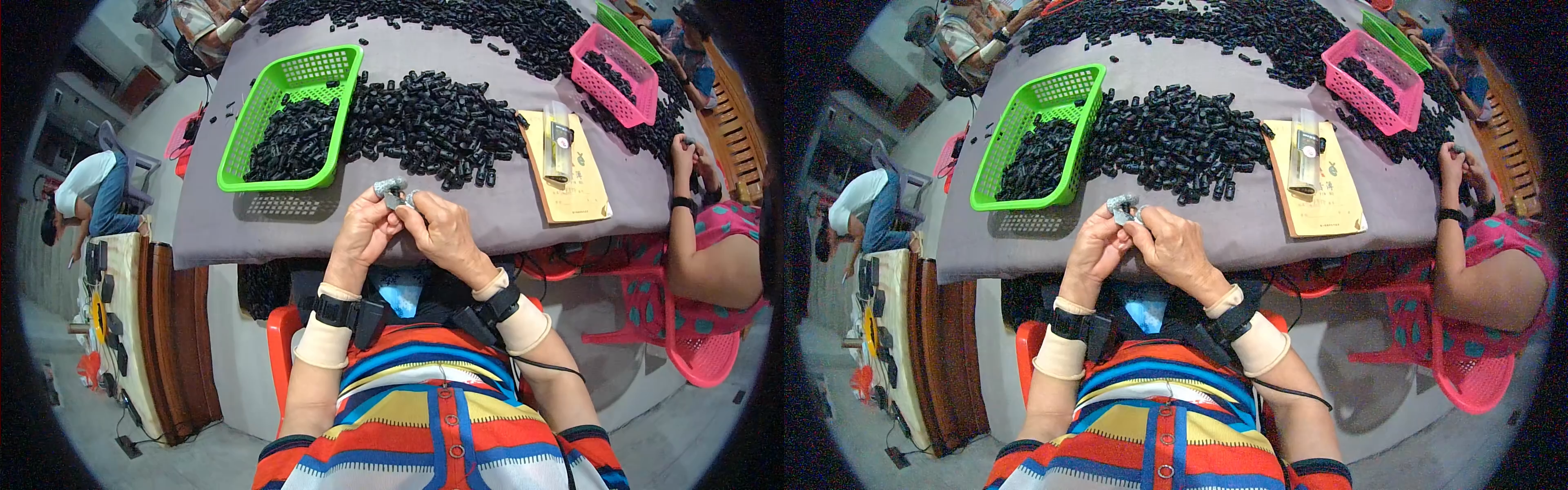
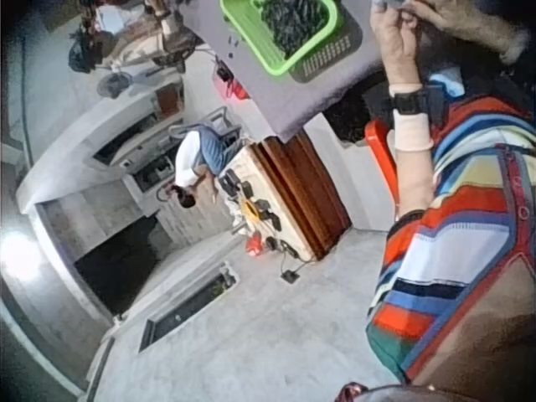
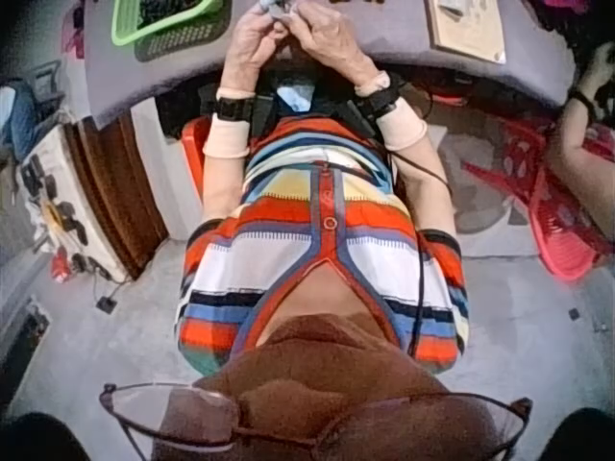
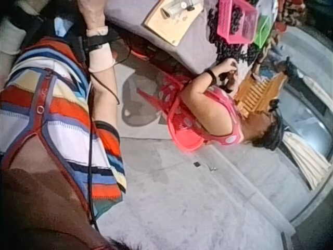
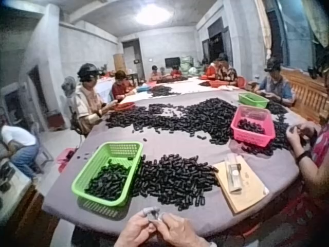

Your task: Assembling small black plastic/rubber shoe components by hand at a workshop table.

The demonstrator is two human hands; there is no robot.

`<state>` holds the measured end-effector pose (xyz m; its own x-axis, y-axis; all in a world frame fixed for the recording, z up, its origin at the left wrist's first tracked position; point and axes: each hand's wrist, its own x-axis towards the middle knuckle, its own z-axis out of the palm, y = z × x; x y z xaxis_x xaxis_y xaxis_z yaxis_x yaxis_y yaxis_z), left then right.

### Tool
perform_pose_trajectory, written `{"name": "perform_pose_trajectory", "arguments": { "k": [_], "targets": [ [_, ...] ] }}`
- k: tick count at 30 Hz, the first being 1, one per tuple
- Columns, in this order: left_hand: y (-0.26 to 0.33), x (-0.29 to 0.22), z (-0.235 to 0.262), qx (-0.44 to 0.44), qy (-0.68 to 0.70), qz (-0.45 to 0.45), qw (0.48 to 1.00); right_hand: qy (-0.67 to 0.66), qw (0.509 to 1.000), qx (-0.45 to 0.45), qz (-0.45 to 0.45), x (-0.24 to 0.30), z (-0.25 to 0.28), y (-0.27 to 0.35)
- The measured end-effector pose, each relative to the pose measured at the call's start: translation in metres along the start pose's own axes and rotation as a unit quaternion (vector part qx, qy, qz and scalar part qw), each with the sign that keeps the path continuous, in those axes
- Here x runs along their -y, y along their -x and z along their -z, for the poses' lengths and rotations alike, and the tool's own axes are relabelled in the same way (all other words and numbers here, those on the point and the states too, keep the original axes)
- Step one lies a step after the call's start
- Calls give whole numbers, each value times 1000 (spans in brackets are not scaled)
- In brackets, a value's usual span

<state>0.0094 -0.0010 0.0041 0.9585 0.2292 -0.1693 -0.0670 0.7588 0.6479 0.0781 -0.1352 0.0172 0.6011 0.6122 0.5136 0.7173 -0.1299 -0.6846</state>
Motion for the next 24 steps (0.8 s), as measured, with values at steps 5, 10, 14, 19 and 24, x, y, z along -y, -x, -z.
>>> {"name": "perform_pose_trajectory", "arguments": {
  "k": [5,10,14,19,24],
  "targets": [
    [0,0,-1,1,4,-2,1000,11,1000,-13,0,0,-3,0],
    [-2,0,3,16,-1,-5,1000,30,999,-14,-3,1,-4,0],
    [-3,-1,6,38,4,0,999,36,999,-19,1,1,-5,0],
    [-4,-1,7,32,1,2,999,37,999,-23,0,0,-6,0],
    [-4,0,8,30,-5,-2,1000,28,999,-33,0,0,-8,0]
  ]
}}
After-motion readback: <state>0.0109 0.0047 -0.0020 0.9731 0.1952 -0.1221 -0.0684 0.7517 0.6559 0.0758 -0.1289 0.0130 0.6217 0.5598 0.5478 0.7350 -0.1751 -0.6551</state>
